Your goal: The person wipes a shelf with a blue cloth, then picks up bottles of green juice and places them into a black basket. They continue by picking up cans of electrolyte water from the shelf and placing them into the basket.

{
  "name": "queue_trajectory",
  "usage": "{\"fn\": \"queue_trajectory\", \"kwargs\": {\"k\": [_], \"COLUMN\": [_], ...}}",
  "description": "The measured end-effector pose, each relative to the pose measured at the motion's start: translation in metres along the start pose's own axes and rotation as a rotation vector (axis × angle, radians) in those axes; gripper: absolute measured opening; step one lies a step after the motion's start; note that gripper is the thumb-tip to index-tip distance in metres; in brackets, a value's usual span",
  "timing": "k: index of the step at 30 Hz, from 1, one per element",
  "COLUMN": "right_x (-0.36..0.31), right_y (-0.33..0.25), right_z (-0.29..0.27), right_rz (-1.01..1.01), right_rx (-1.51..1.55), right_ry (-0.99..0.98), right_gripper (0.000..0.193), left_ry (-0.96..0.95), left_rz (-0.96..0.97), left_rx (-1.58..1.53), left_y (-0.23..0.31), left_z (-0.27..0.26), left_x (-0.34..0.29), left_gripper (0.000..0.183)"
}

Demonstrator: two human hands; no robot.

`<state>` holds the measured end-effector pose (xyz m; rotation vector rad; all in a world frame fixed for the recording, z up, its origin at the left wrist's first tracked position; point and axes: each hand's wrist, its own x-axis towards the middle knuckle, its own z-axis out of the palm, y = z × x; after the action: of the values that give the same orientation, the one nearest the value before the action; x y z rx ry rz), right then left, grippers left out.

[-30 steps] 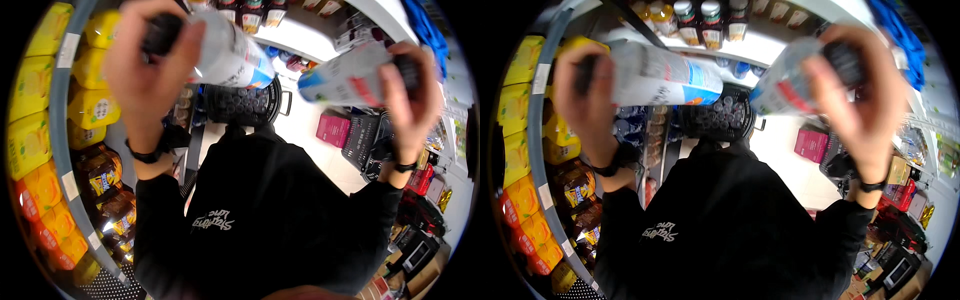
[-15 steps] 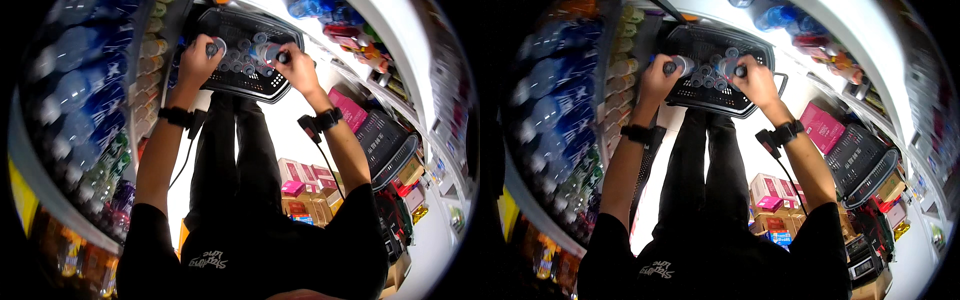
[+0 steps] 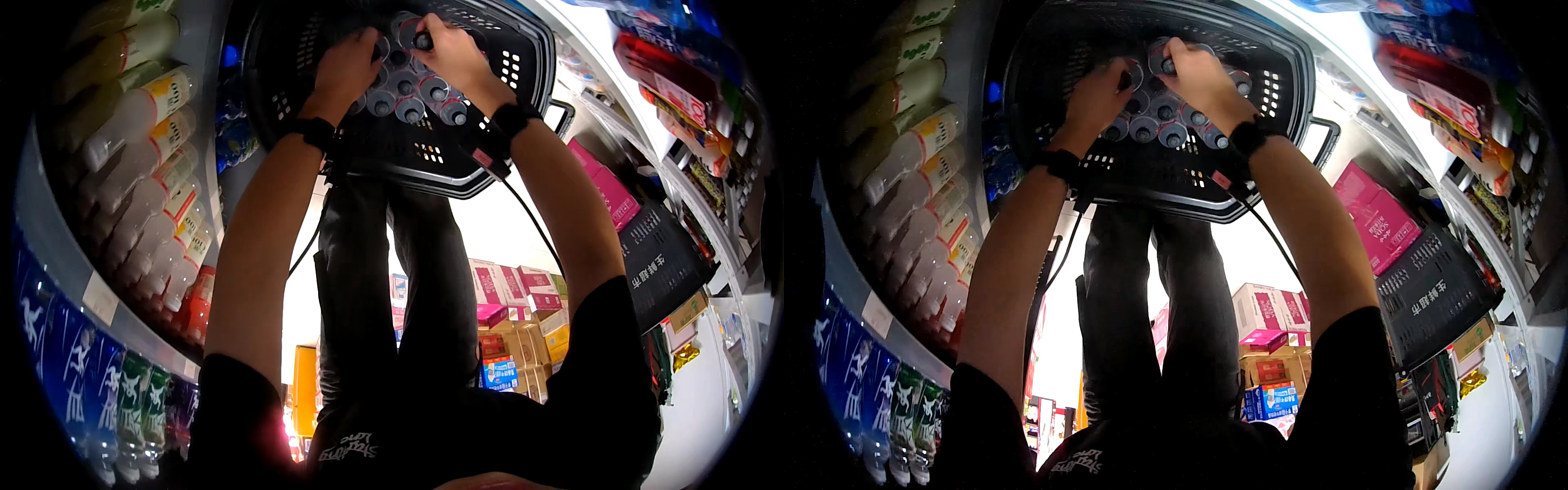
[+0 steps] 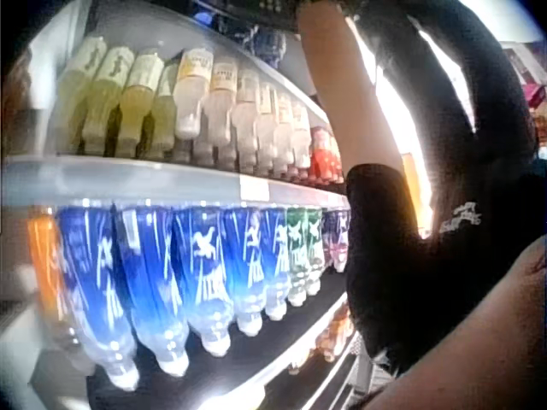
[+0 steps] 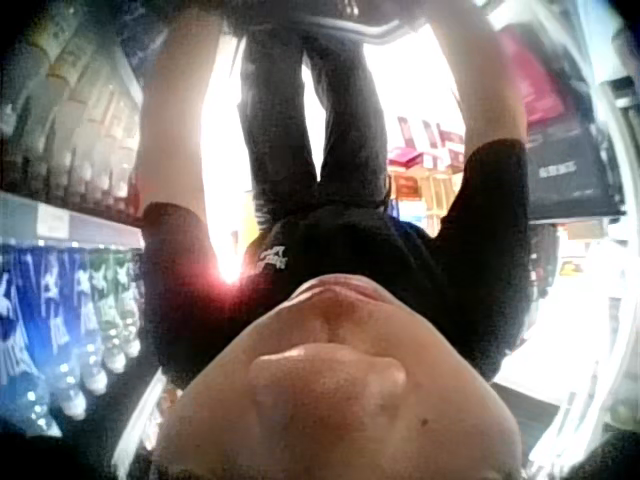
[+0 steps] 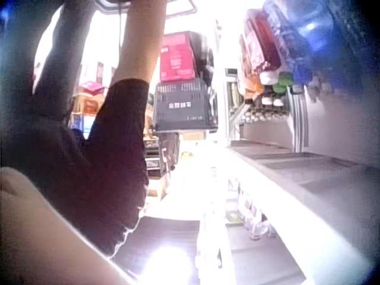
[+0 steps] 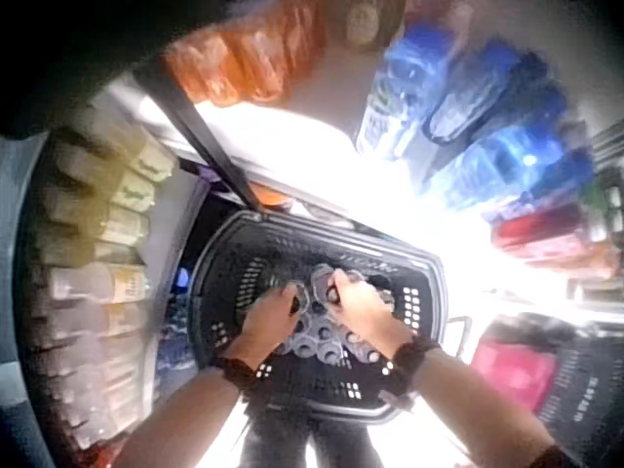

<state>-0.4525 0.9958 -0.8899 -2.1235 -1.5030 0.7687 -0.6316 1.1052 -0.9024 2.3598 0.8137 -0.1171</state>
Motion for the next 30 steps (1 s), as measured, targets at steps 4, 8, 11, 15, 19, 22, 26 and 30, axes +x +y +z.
{"fn": "queue_trajectory", "kwargs": {"k": [4, 8, 11, 15, 19, 22, 26, 30], "right_x": [0.015, 0.024, 0.021, -0.001, -0.052, -0.093, -0.145, -0.177], "right_y": [0.04, 0.053, 0.052, 0.02, -0.03, -0.102, -0.192, -0.306], "right_z": [0.045, 0.076, 0.066, 0.006, -0.079, -0.154, -0.245, -0.373], "right_rz": [0.143, 0.226, 0.158, 0.154, 0.171, 0.118, -0.125, -0.169], "right_rx": [0.038, 0.07, 0.086, 0.119, 0.18, 0.198, 0.153, 0.201], "right_ry": [-0.024, 0.005, 0.014, -0.035, -0.011, -0.022, 0.072, 0.068], "right_gripper": [0.04, 0.038, 0.039, 0.037, 0.036, 0.041, 0.043, 0.037], "left_ry": [-0.103, -0.203, -0.251, -0.216, -0.214, 0.003, 0.089, 0.163], "left_rz": [-0.104, -0.17, -0.176, -0.177, -0.147, 0.017, 0.134, 0.288], "left_rx": [0.06, 0.105, 0.118, 0.15, -0.122, -0.226, -0.448, -0.494], "left_y": [-0.023, -0.046, -0.041, -0.027, 0.034, 0.088, 0.18, 0.265], "left_z": [0.031, 0.054, 0.049, 0.012, -0.071, -0.136, -0.245, -0.355], "left_x": [0.017, 0.035, 0.043, 0.033, -0.014, -0.075, -0.143, -0.17], "left_gripper": [0.039, 0.041, 0.041, 0.032, 0.024, 0.011, 0.01, 0.01]}}
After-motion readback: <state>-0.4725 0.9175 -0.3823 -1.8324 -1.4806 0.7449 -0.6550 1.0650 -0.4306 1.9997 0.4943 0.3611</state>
